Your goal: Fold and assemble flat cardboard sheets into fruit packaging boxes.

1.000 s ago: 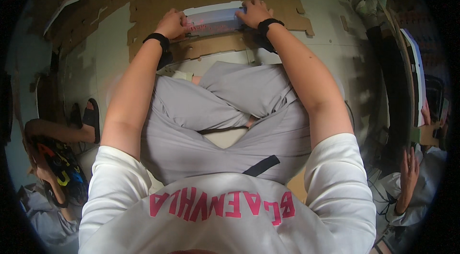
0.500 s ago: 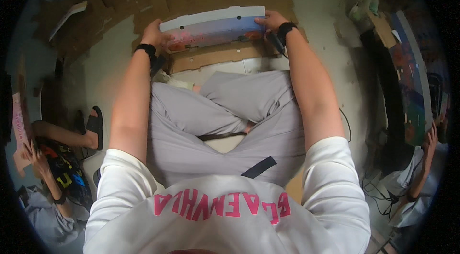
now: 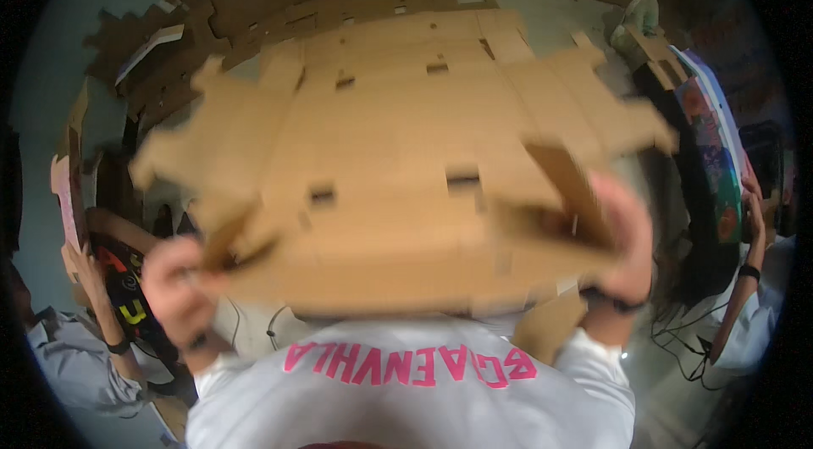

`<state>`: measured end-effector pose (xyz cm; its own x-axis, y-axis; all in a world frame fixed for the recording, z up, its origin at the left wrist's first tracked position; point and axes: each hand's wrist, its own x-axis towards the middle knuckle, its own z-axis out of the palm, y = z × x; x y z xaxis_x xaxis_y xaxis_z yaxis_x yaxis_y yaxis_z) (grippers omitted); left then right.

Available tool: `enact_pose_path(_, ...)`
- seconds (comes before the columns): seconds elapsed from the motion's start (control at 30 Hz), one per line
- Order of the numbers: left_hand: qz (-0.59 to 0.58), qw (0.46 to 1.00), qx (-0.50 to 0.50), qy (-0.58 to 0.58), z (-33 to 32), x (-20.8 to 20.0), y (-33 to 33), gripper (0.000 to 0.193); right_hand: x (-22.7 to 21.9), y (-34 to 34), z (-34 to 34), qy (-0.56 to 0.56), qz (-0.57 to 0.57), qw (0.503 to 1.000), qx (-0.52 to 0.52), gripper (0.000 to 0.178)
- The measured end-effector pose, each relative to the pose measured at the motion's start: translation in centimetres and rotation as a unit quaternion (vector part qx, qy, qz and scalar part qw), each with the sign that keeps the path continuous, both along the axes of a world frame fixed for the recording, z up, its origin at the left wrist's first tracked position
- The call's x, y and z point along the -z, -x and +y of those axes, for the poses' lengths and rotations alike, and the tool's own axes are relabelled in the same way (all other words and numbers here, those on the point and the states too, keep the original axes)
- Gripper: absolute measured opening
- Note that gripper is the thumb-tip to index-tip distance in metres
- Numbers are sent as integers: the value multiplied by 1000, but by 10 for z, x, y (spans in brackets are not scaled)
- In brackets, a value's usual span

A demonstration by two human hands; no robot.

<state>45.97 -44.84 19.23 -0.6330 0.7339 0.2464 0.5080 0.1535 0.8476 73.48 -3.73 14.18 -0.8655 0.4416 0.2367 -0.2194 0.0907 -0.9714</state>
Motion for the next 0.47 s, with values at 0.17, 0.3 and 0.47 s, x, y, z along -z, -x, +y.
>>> enact_pose_path(0.17,147,942,112,278,-26,-2,-64,19,27,-58,-42,-226,-244,932,-146,68)
enact_pose_path(0.3,326,864,-2,383,-30,-7,-70,18,45,-68,-68,-200,-326,913,-145,81)
enact_pose_path(0.47,159,856,54,490,-10,-42,-54,20,55,-71,-75,-287,-365,856,-229,102)
